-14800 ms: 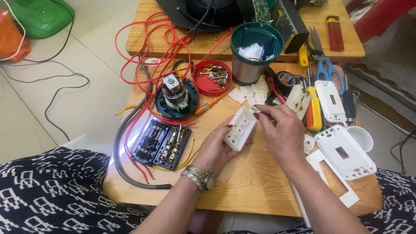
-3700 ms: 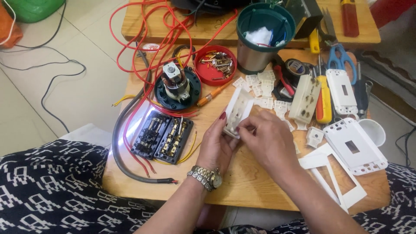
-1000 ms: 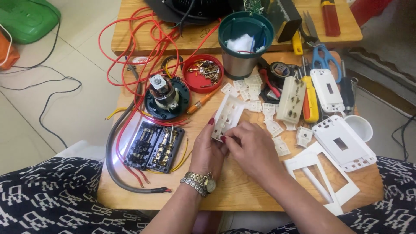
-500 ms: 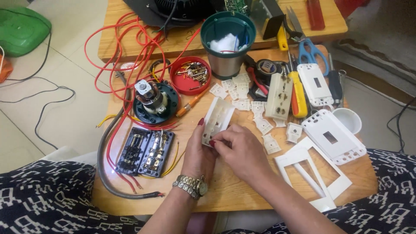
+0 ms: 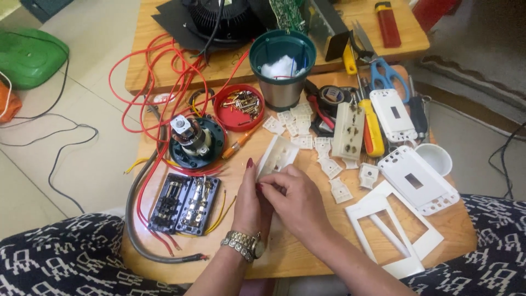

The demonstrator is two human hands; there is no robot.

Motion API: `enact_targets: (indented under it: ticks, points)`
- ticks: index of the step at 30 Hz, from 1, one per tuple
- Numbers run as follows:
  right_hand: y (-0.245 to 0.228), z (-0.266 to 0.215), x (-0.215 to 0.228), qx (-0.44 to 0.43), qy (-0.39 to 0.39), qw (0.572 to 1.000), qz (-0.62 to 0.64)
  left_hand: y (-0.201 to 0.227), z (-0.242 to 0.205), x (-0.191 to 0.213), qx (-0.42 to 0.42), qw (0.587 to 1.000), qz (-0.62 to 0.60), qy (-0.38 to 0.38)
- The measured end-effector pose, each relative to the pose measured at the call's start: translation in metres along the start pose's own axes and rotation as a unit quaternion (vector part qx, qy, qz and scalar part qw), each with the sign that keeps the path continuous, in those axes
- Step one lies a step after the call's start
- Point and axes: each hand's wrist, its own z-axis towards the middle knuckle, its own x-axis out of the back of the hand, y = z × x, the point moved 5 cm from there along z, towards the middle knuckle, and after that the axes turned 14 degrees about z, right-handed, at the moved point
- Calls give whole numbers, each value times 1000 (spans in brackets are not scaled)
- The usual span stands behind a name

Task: Assembling electrical socket modules into a multi-gang panel frame on a wooden surface.

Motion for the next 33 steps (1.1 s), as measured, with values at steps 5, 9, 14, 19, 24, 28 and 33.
enact_targets:
  ticks: [5,9,14,19,24,28,33]
  points:
    - [-24,-1,6,81,-13,994,-68,33,-37,-31,13,1000,20,14]
    - [-33,-3,4,207,3,972,-111,22,-25,-23,8,1000,-7,-1]
    - [-35,-1,6,206,5,971,-118,27,-32,-30,31,999,-26,10]
    - [-39,-2,10,199,21,968,-151,34,-40,-44,17,997,-40,-71]
    - [-44,-8,13,219,27,966,-132,31,-40,-44,-8,994,-39,-100]
    - [-51,-13,14,227,43,962,-146,33,-48,-50,0,995,-54,-90]
    - [-50,-19,13,214,77,959,-171,36,-68,-52,78,991,-108,20]
